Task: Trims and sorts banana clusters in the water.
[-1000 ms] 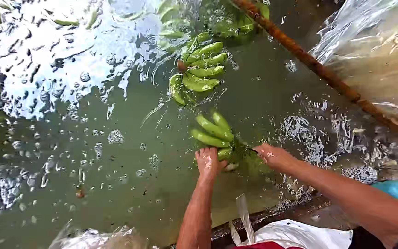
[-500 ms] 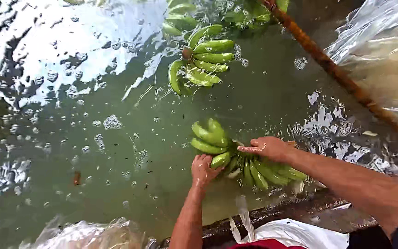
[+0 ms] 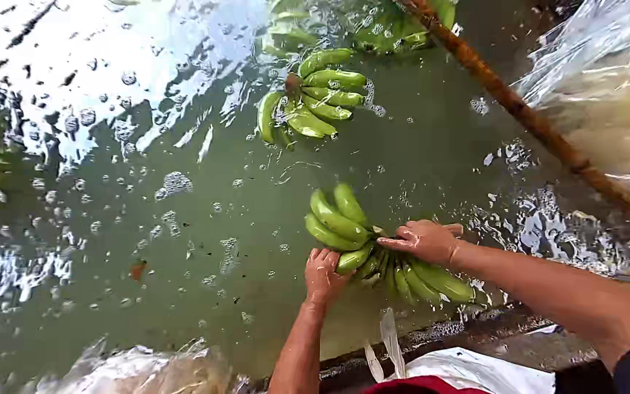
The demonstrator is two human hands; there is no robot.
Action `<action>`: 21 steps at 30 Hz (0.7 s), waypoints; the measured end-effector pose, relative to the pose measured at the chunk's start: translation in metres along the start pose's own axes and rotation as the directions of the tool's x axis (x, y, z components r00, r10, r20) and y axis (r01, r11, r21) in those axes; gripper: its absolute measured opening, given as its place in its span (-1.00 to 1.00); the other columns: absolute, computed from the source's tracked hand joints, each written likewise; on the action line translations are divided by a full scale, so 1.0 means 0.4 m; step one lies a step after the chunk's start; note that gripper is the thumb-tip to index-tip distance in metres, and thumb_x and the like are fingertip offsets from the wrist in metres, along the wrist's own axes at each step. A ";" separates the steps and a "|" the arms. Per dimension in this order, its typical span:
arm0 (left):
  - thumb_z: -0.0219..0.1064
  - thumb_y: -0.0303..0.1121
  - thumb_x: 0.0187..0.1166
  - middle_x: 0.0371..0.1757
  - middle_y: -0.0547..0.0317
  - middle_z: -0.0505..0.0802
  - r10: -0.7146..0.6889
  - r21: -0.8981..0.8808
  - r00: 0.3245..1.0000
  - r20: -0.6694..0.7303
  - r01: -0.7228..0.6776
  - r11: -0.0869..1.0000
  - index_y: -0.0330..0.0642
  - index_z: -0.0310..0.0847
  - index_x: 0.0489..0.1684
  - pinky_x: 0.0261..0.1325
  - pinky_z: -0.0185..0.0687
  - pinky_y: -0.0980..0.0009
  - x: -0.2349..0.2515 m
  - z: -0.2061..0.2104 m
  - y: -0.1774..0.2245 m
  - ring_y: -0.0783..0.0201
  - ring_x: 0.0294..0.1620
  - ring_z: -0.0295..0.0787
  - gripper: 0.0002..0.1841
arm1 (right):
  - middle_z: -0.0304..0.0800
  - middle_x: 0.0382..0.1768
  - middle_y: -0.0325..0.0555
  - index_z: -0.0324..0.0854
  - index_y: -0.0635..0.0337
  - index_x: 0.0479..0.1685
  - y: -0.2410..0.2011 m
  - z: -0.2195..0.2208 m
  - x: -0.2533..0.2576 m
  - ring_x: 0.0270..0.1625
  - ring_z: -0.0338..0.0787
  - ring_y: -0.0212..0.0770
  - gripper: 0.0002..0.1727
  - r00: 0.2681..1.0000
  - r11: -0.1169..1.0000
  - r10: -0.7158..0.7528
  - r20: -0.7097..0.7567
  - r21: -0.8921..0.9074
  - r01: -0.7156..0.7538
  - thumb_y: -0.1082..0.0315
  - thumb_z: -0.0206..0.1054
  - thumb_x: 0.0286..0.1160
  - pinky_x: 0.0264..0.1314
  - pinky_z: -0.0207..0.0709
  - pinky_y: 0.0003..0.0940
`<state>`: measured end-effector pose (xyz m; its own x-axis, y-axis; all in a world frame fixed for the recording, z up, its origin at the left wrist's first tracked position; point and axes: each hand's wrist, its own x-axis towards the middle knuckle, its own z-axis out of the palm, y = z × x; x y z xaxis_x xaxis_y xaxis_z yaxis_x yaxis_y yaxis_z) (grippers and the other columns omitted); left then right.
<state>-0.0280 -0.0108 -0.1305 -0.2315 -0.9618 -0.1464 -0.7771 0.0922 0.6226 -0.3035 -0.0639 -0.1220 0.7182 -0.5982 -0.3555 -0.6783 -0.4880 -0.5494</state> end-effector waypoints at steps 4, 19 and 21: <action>0.62 -0.22 0.34 0.07 -0.47 0.83 -0.118 0.078 0.982 0.146 0.107 0.991 -0.56 0.77 -0.03 0.39 0.52 -0.25 0.038 -0.003 -0.004 -0.45 0.27 0.70 -0.52 | 0.71 0.22 0.47 0.39 -0.12 0.77 -0.020 -0.022 0.058 0.27 0.68 0.54 -0.36 0.979 0.987 0.152 0.136 0.026 -0.157 0.57 0.01 0.74 0.28 0.46 0.42; 0.62 -0.33 0.19 -0.19 -0.51 0.83 0.046 0.208 0.994 -0.099 -0.025 0.978 -0.63 0.75 -0.18 0.11 0.66 -0.31 -0.212 -0.119 0.207 -0.52 -0.04 0.80 -0.56 | 0.57 -0.50 -0.26 0.49 0.28 0.16 -0.240 -0.069 -0.008 -0.61 0.51 -0.45 -0.62 0.888 0.222 0.332 0.319 0.888 -0.402 0.09 0.20 0.81 -0.50 0.43 -0.55; 0.59 -0.31 0.28 -0.08 -0.58 0.82 0.039 0.118 0.999 0.021 -0.042 0.992 -0.67 0.72 -0.03 0.24 0.61 -0.32 -0.196 -0.060 0.242 -0.56 0.08 0.77 -0.51 | 0.49 -0.57 -0.33 0.44 0.23 0.07 -0.225 -0.047 -0.049 -0.66 0.46 -0.49 -0.78 0.878 0.053 0.361 0.313 0.934 -0.354 0.25 0.24 0.77 -0.56 0.40 -0.61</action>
<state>-0.0709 0.0671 -0.0403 -0.2743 -0.9517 -0.1381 -0.8306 0.1621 0.5328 -0.2595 -0.0202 -0.0513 0.4343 -0.5028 -0.7473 -0.1454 0.7797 -0.6091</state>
